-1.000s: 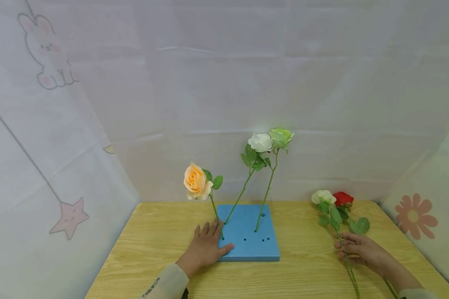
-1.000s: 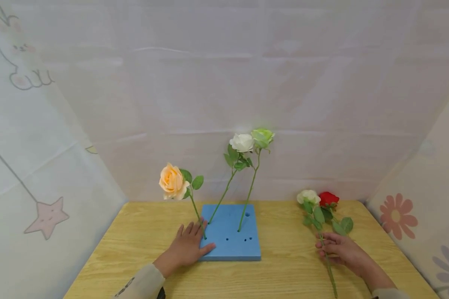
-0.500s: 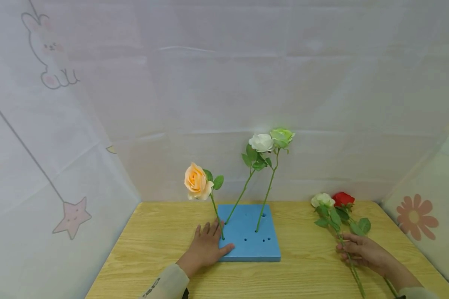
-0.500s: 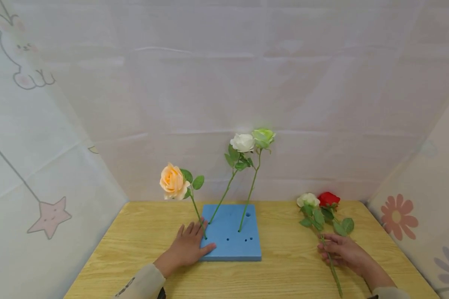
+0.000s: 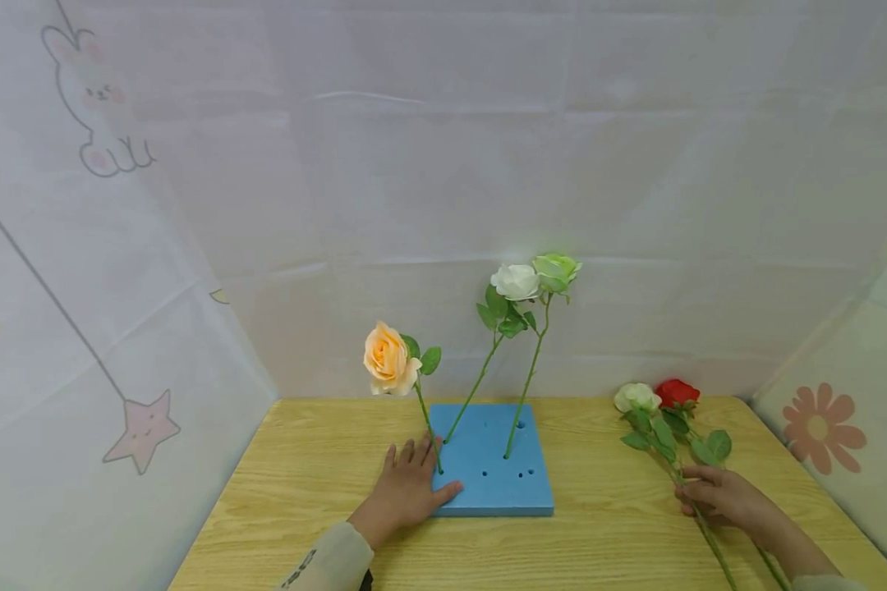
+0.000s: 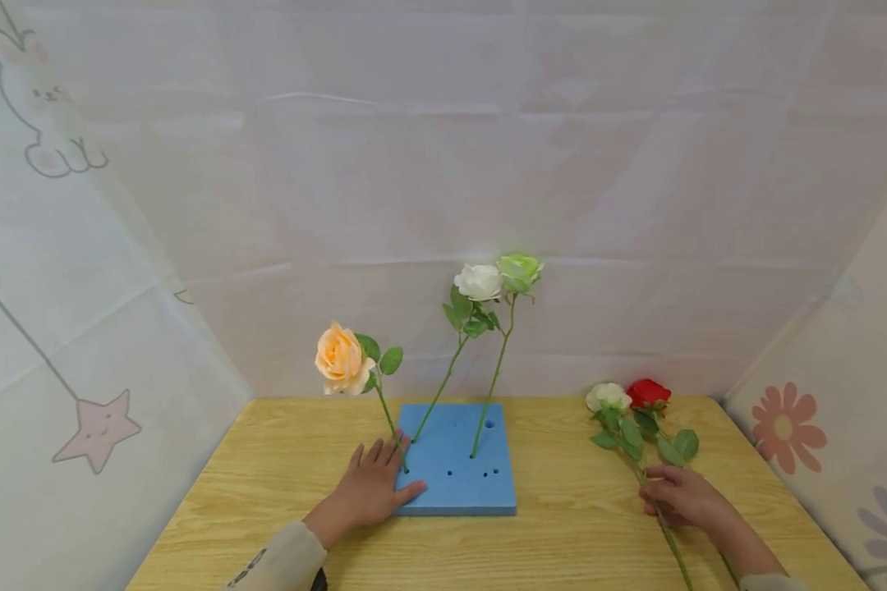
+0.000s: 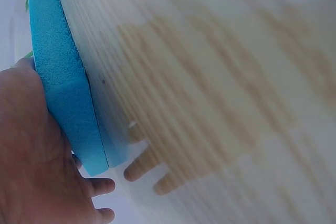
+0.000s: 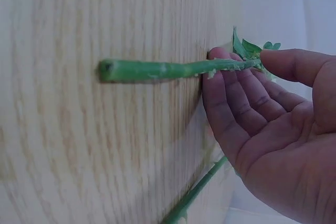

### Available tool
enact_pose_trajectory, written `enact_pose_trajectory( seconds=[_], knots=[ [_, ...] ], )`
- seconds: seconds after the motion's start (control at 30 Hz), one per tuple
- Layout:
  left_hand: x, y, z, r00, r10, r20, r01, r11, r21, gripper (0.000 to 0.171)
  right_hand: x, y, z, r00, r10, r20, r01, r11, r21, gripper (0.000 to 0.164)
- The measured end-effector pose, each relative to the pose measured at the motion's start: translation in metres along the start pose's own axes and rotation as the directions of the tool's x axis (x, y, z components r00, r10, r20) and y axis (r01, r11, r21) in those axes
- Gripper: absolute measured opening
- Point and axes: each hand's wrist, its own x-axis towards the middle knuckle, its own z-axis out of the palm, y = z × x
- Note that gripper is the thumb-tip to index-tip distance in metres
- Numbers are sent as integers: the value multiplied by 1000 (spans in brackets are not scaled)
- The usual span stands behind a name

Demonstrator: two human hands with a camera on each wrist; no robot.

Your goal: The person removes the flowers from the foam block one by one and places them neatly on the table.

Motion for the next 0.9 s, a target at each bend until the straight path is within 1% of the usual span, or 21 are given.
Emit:
enact_pose_trajectory(
  seconds=[0.17, 0.27, 0.4, 0.6, 0.77, 0.9],
  knots=[
    [-1, 1, 0, 1000, 0, -6, 0, 1000, 9, 96, -4, -7, 2, 996, 16, -89, -26, 993, -112, 62],
    [-1, 1, -1, 1000, 2, -9, -2, 1000, 15, 96, -6, -11, 2, 992, 19, -128, -36, 990, -137, 58],
    [-2, 2, -3, 1000, -1, 0, 1, 1000, 14, 94, -8, -17, 1, 989, -2, -146, -20, 989, -150, 58],
    [-3, 4, -6, 1000, -7, 8, 7, 1000, 18, 95, -11, -32, 7, 982, -75, -174, 45, 984, -171, 61],
    [-4, 5, -8, 1000, -10, 7, 10, 1000, 9, 95, -11, -49, 20, 974, -135, -185, 98, 976, -195, 57],
    [-3, 4, -6, 1000, -9, 4, 9, 1000, 12, 95, -12, -59, 30, 967, -176, -185, 138, 969, -204, 55]
  ],
)
